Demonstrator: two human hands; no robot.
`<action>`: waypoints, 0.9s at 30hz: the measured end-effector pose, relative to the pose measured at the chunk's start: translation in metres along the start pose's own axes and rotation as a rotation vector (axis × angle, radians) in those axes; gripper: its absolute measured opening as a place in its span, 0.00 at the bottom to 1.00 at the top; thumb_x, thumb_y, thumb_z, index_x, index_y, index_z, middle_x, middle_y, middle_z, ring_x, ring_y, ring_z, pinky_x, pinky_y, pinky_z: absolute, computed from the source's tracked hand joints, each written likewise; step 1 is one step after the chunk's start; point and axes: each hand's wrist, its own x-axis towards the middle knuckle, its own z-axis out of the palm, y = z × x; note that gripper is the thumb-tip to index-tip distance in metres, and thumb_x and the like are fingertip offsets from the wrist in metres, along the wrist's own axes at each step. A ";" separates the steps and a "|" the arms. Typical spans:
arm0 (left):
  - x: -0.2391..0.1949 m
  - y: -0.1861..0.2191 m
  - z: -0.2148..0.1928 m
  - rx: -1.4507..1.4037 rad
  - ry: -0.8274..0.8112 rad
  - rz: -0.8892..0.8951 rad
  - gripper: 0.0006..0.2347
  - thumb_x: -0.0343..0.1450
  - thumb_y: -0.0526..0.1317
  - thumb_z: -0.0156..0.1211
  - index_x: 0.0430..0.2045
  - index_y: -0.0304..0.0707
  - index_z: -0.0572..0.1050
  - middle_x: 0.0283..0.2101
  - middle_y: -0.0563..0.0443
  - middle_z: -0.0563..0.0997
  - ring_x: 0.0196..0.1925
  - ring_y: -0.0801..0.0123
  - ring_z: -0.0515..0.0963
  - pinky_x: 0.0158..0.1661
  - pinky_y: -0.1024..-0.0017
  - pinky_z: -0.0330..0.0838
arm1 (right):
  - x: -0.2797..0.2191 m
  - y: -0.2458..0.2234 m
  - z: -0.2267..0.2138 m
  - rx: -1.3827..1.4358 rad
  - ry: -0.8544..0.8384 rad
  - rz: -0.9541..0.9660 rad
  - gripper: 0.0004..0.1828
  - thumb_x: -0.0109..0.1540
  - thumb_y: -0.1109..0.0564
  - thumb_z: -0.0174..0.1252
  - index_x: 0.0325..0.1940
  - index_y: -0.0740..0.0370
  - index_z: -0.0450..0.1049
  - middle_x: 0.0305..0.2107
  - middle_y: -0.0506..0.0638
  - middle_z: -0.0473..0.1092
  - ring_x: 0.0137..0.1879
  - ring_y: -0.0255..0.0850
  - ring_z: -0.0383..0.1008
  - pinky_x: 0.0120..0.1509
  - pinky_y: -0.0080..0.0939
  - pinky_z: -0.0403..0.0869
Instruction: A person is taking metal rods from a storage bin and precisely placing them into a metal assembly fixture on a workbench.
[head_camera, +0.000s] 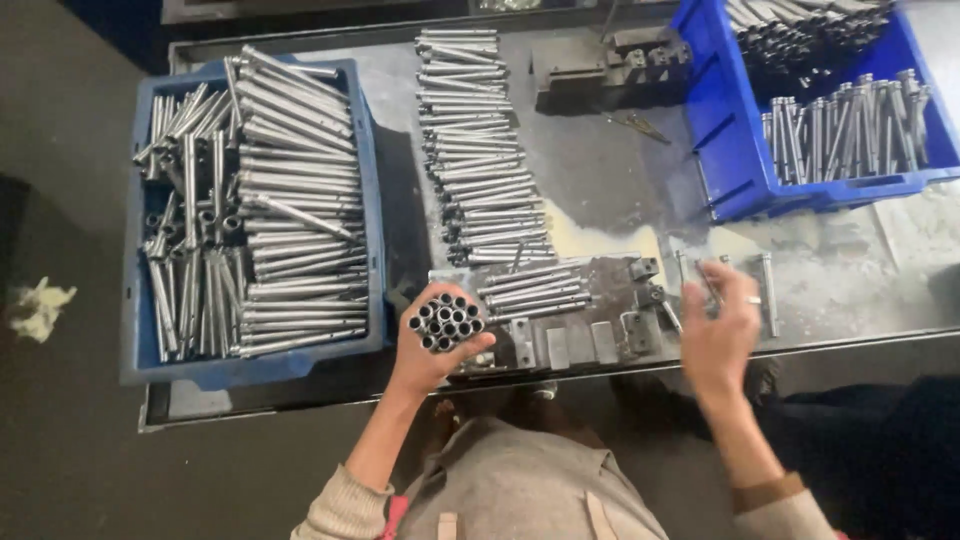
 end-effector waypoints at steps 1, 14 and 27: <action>0.001 0.001 -0.002 0.011 0.008 -0.003 0.19 0.52 0.35 0.84 0.31 0.35 0.78 0.29 0.46 0.84 0.33 0.68 0.83 0.45 0.64 0.77 | -0.012 -0.049 0.022 0.011 -0.009 0.000 0.16 0.65 0.68 0.61 0.58 0.70 0.73 0.45 0.66 0.69 0.53 0.66 0.72 0.62 0.58 0.68; 0.000 0.005 -0.026 -0.096 -0.040 -0.009 0.14 0.63 0.38 0.73 0.38 0.39 0.77 0.37 0.50 0.83 0.41 0.69 0.82 0.48 0.69 0.76 | -0.140 -0.202 0.095 0.836 -0.526 0.702 0.23 0.71 0.40 0.39 0.36 0.59 0.66 0.16 0.38 0.51 0.17 0.28 0.49 0.17 0.30 0.52; 0.004 -0.008 -0.029 -0.183 -0.028 -0.003 0.16 0.58 0.34 0.75 0.38 0.38 0.79 0.32 0.47 0.84 0.38 0.74 0.80 0.42 0.67 0.77 | -0.154 -0.221 0.101 0.855 -0.643 0.996 0.22 0.76 0.47 0.34 0.34 0.59 0.63 0.15 0.36 0.43 0.13 0.24 0.42 0.10 0.24 0.47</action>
